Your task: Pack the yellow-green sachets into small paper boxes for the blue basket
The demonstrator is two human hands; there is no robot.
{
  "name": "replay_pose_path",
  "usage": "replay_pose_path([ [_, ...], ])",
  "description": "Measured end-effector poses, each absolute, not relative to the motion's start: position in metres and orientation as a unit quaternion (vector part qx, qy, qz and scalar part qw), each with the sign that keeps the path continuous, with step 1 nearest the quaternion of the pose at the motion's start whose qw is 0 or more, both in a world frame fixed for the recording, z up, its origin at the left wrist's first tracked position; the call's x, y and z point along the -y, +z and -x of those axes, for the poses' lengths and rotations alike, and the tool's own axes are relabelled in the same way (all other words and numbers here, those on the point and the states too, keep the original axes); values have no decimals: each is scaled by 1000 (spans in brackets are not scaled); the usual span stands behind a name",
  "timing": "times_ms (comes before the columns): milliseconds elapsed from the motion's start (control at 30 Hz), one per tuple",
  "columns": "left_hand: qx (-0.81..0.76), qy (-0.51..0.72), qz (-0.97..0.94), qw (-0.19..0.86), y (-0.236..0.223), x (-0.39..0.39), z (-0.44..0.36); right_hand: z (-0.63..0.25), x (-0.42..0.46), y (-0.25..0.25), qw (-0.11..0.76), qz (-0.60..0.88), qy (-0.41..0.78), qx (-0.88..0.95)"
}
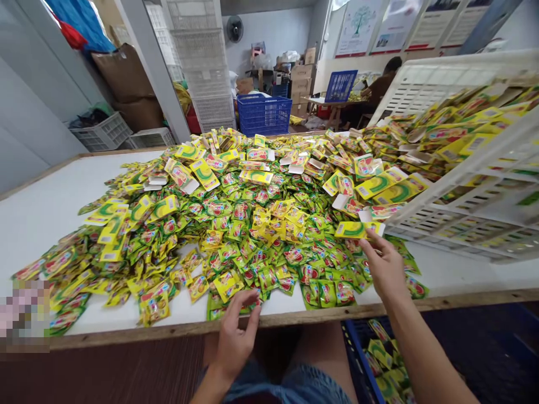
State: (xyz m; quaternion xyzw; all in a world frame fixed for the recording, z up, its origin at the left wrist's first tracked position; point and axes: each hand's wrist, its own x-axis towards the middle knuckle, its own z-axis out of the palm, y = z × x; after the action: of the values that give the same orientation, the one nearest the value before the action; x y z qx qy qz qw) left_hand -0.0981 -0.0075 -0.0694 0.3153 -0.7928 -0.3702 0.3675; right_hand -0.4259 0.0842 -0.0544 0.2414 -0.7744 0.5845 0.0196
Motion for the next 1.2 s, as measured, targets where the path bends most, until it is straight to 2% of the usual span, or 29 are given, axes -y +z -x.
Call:
replay_pose_path([
  [67, 811, -330, -301, 379, -66, 5, 108, 380, -88, -38, -10, -283, 582, 763],
  [200, 849, -232, -257, 399, -55, 8, 128, 278, -91, -9, -115, -475, 539, 686],
  [267, 855, -229, -238, 401, -51, 15, 131, 245, -88, -1, -198, -558, 511, 623],
  [333, 845, -260, -239, 401, -50, 22, 128, 236, -79, 1, -233, -589, 512, 580],
  [400, 818, -303, -265, 411, -52, 27, 120, 249, -60, -1, -198, -565, 545, 588],
  [467, 779, -344, -303, 428, -55, 28, 111, 273, -32, -8, -111, -513, 567, 635],
  [567, 720, -401, -354, 443, -61, 25, 100, 306, 17, -25, 6, -468, 529, 708],
  [667, 685, -449, -375, 434, -67, 22, 93, 318, 49, -40, 46, -468, 495, 731],
  [900, 592, -550, -405, 427, -77, 25, 91, 318, 18, -47, -95, -487, 547, 674],
  [1000, 536, -587, -414, 445, -78, 27, 94, 315, -7, -57, -248, -493, 553, 624],
  [1067, 520, -599, -411, 450, -79, 28, 96, 306, -17, -70, -325, -446, 564, 614],
  [1200, 522, -607, -404, 443, -80, 29, 96, 286, -22, -95, -315, -370, 571, 661],
])
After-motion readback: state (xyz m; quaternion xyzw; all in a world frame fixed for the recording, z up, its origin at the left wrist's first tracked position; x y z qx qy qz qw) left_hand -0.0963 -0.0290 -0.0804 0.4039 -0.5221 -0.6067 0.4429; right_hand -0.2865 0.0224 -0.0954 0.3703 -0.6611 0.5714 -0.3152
